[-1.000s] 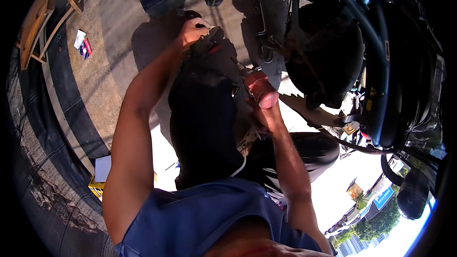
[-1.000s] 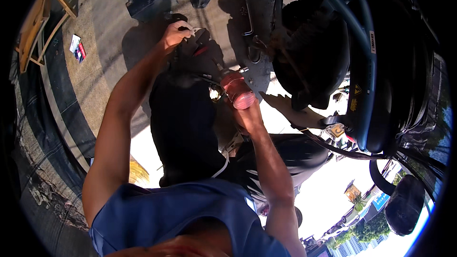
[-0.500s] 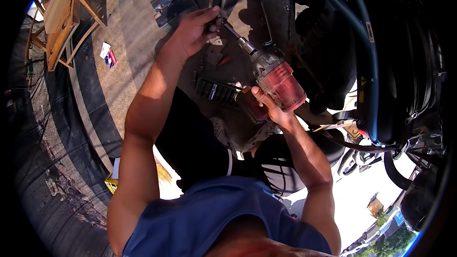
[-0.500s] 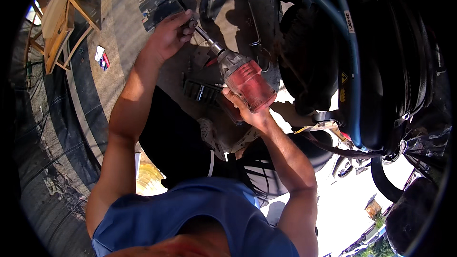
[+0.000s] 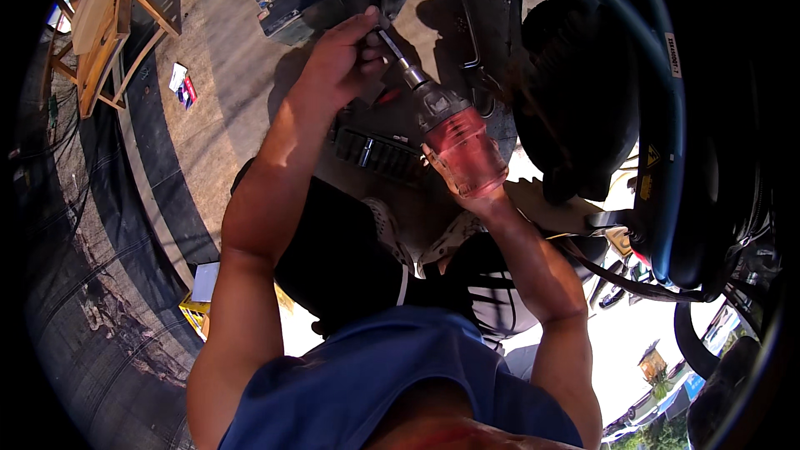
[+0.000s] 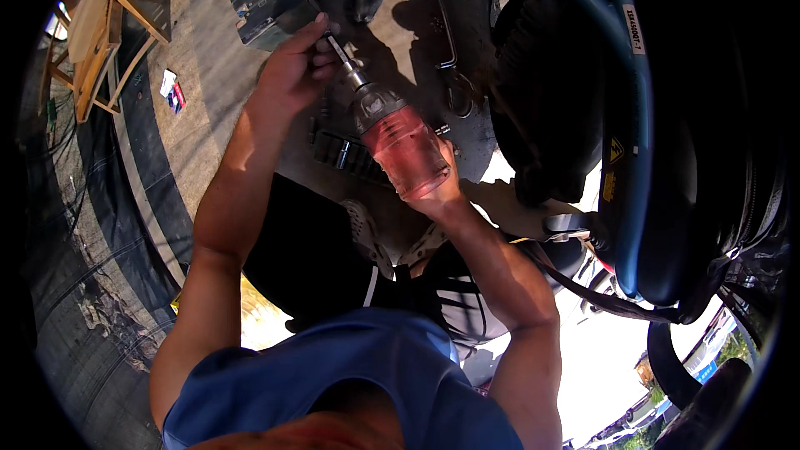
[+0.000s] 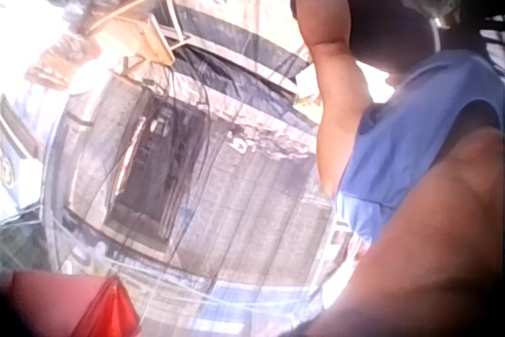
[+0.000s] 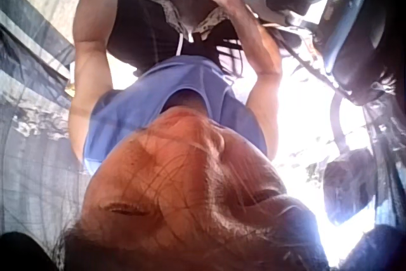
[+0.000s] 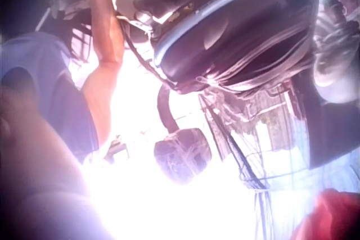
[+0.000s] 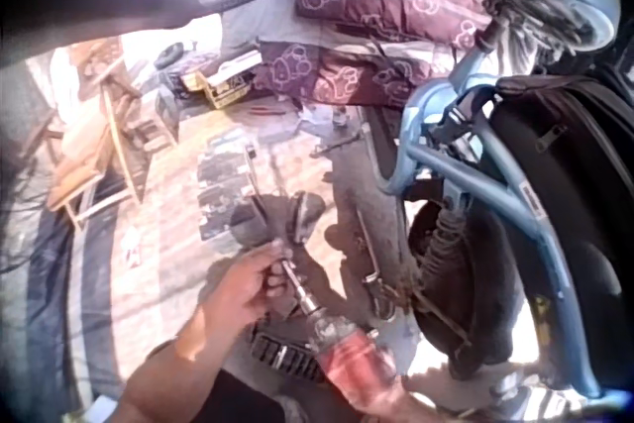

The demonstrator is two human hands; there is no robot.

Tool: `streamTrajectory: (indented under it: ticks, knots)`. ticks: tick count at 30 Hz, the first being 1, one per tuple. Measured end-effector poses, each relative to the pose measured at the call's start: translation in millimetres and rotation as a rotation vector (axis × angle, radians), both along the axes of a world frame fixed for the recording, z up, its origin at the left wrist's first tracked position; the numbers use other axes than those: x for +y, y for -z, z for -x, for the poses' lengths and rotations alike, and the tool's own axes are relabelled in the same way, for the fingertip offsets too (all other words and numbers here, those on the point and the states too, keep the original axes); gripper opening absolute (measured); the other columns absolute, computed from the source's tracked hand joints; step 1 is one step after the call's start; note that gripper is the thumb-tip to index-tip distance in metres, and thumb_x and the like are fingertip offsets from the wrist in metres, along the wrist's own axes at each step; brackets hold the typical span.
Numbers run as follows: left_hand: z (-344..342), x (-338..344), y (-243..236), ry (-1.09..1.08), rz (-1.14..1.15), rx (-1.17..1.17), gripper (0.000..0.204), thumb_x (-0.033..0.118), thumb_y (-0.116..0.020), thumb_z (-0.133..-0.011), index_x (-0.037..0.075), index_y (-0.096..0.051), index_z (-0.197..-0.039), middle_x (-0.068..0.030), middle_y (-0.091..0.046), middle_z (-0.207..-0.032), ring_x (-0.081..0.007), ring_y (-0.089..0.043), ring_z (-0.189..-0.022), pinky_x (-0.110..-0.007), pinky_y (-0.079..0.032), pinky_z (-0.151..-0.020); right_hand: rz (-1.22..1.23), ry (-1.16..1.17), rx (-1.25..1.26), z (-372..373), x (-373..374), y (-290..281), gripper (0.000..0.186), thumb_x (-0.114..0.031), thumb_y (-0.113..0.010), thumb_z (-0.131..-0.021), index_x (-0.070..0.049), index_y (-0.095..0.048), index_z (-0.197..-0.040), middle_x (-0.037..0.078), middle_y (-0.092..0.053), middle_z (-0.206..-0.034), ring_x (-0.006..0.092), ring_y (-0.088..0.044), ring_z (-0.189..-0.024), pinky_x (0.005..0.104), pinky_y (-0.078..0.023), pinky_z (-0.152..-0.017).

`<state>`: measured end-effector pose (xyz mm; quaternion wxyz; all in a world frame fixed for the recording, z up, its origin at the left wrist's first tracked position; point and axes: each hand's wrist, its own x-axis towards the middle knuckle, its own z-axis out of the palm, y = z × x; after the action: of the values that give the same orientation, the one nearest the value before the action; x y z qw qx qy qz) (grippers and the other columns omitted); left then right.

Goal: The person uses a power tool to remove and install components on the rear assembly of a motorcycle, then handles several hand tools including a pressure gauge.

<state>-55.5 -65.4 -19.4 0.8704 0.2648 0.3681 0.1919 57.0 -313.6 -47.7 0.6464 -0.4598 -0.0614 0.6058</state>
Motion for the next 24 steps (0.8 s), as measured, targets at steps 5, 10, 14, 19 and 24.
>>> streamTrajectory:
  ticks: [5,10,14,19,24]
  knots:
    - [4.0,2.3,5.0,0.11,-0.098,0.227,0.021,0.031,-0.069,-0.094,0.013,-0.061,-0.086,0.0072,-0.045,-0.067,-0.0059,-0.039,-0.057,-0.022,-0.032,-0.05,-0.113,-0.227,-1.35,-2.0,1.3,-6.4,0.067,-0.022,-0.084,-0.075,0.0,-0.052,-0.13,0.017,-0.067,-0.11,0.0327,-0.069,-0.097,0.0393,-0.056,-0.084]
    - [-4.3,1.3,-1.9,0.095,-0.102,0.193,0.023,0.035,-0.067,-0.094,0.013,-0.062,-0.088,0.0069,-0.044,-0.067,-0.0064,-0.039,-0.057,-0.023,-0.032,-0.051,-0.054,-0.283,-1.356,15.7,13.6,-15.9,0.079,-0.021,-0.082,-0.075,-0.001,-0.044,-0.14,0.02,-0.063,-0.119,0.0391,-0.063,-0.108,0.0456,-0.051,-0.094]
    - [-1.7,11.8,-16.8,0.107,-0.116,0.011,0.034,0.039,-0.063,-0.096,0.006,-0.067,-0.1,0.0064,-0.042,-0.068,-0.0067,-0.038,-0.06,-0.023,-0.031,-0.052,0.056,-0.615,-1.189,31.4,31.0,-51.3,0.079,-0.014,-0.07,-0.083,-0.001,-0.029,-0.149,0.031,-0.047,-0.135,0.0466,-0.048,-0.127,0.0494,-0.041,-0.106]
    - [16.2,16.0,-42.0,0.102,-0.207,-0.132,0.042,0.033,-0.059,-0.099,-0.005,-0.064,-0.113,0.0037,-0.041,-0.07,-0.0096,-0.042,-0.064,-0.024,-0.035,-0.054,-0.234,-0.554,-1.069,49.9,53.4,-52.0,0.058,-0.001,-0.067,-0.078,-0.001,-0.041,-0.13,0.029,-0.049,-0.127,0.0469,-0.049,-0.122,0.0463,-0.043,-0.101]
    - [51.6,35.1,-38.9,0.041,-0.254,-0.154,0.047,0.028,-0.061,-0.097,-0.008,-0.058,-0.127,-0.0038,-0.06,-0.087,-0.0134,-0.056,-0.077,-0.025,-0.046,-0.064,-0.27,-0.451,-1.227,67.8,86.2,-66.2,0.06,-0.001,-0.073,-0.071,-0.001,-0.047,-0.125,0.023,-0.058,-0.113,0.0434,-0.057,-0.107,0.0455,-0.048,-0.087]
